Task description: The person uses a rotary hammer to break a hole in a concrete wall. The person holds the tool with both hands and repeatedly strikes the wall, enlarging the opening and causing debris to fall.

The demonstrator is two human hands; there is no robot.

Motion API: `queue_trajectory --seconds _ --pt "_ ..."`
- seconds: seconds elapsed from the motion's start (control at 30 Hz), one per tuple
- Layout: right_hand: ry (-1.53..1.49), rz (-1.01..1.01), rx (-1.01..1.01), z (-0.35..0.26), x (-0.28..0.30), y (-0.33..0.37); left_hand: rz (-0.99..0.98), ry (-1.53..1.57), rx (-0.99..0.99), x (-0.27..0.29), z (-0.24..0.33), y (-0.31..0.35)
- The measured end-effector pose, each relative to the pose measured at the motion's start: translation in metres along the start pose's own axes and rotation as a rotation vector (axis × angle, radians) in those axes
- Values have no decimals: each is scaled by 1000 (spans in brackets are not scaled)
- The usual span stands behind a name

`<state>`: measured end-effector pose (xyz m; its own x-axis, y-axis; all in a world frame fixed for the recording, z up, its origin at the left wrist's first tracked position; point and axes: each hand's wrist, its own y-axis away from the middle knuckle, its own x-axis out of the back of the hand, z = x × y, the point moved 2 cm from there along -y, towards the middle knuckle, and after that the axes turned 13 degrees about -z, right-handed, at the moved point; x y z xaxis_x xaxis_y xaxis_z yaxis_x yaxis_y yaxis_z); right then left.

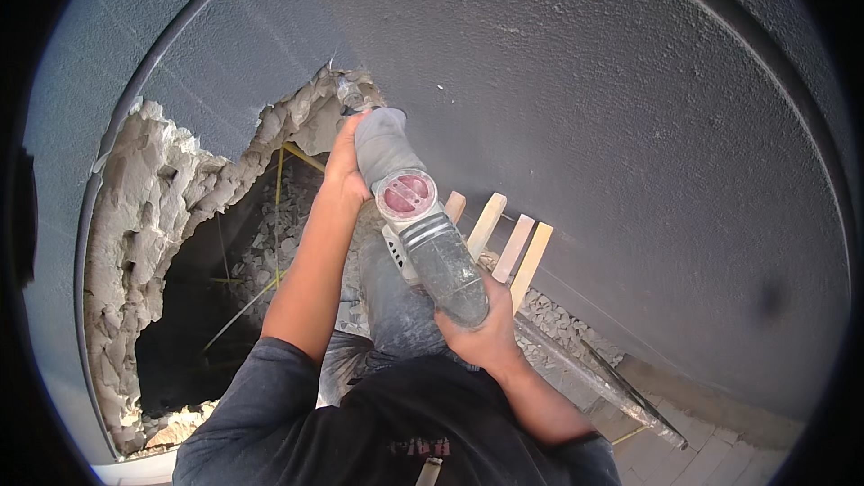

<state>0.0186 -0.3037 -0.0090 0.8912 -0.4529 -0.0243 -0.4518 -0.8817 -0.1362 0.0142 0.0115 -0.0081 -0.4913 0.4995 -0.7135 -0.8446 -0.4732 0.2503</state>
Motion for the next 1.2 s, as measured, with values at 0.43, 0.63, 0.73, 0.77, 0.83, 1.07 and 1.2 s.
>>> queue_trajectory --seconds 0.43,0.63,0.73,0.77,0.83,1.07,1.2 --pt "23 -14 -68 -105 -102 172 27 -15 9 -59 12 217" --pt "-161 2 -237 -134 -93 267 50 0 86 -87 -51 290" --pt "-199 -24 -165 -98 -78 264 98 25 94 -76 -75 286" --pt "-149 -16 -156 -91 -72 256 72 50 100 -71 -80 278" --pt "-62 13 -125 -84 -61 231 69 52 48 -62 -79 253" --pt "22 -147 -9 -68 -6 135 85 14 -70 -80 -38 141" --pt "233 -220 105 -31 16 73 32 52 -79 -43 -27 74"
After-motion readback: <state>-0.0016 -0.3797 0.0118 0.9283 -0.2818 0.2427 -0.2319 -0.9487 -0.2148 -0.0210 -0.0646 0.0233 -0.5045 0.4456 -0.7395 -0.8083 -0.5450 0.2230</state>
